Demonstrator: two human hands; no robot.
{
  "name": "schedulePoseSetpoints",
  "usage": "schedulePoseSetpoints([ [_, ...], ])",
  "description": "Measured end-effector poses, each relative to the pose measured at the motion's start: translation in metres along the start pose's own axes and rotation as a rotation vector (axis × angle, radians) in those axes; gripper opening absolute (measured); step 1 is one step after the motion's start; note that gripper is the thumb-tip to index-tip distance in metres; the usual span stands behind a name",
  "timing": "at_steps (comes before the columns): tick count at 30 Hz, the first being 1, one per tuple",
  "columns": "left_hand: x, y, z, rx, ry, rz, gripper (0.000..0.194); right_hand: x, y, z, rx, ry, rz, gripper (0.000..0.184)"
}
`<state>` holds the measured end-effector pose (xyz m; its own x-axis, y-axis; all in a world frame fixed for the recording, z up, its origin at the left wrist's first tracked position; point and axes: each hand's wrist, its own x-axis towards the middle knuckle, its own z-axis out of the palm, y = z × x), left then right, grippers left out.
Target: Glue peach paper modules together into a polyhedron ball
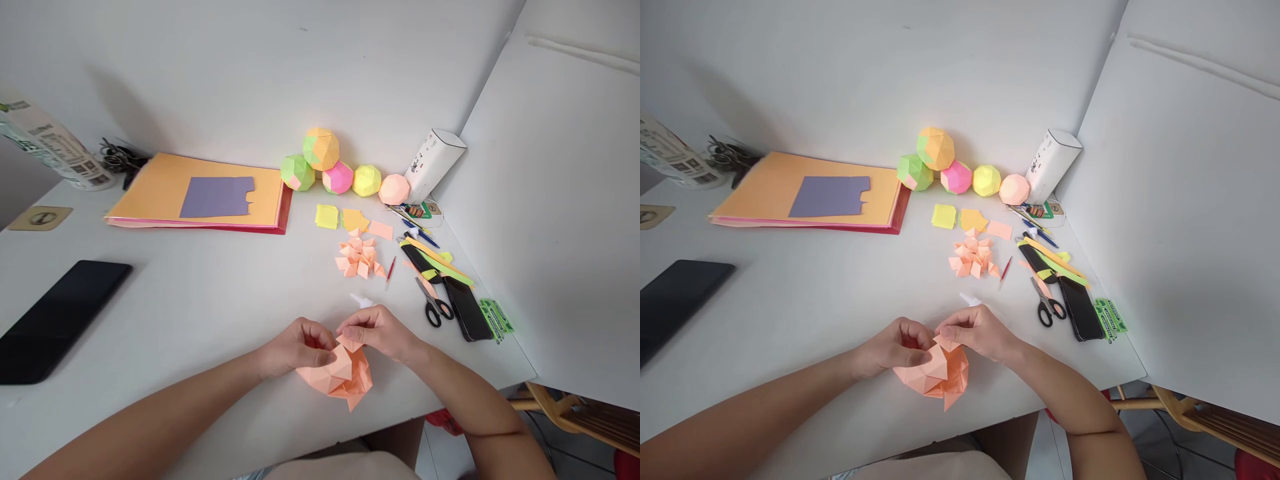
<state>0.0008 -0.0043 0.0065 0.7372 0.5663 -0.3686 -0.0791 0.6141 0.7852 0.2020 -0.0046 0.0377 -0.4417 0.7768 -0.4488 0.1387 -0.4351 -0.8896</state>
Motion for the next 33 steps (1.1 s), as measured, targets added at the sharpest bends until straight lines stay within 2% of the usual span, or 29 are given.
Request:
schedulePoseSetpoints([
  [14, -0.0015, 0.0002, -0.0003, 0.036, -0.009, -0.005, 0.009, -0.0028, -0.0016, -0.0017, -0.029, -0.045, 0.006, 0.017],
  [23, 0.0, -0.0007, -0.001, 0.028, -0.006, -0.017, 0.008, -0.0032, -0.0039, 0.0013, -0.183, 0.015, -0.122, 0.012],
  [33, 0.0016, -0.0022, -0.0028, 0.038, -0.023, -0.012, 0.01, -0.0036, -0.0041, -0.0018, -0.216, -0.072, -0.109, 0.013],
])
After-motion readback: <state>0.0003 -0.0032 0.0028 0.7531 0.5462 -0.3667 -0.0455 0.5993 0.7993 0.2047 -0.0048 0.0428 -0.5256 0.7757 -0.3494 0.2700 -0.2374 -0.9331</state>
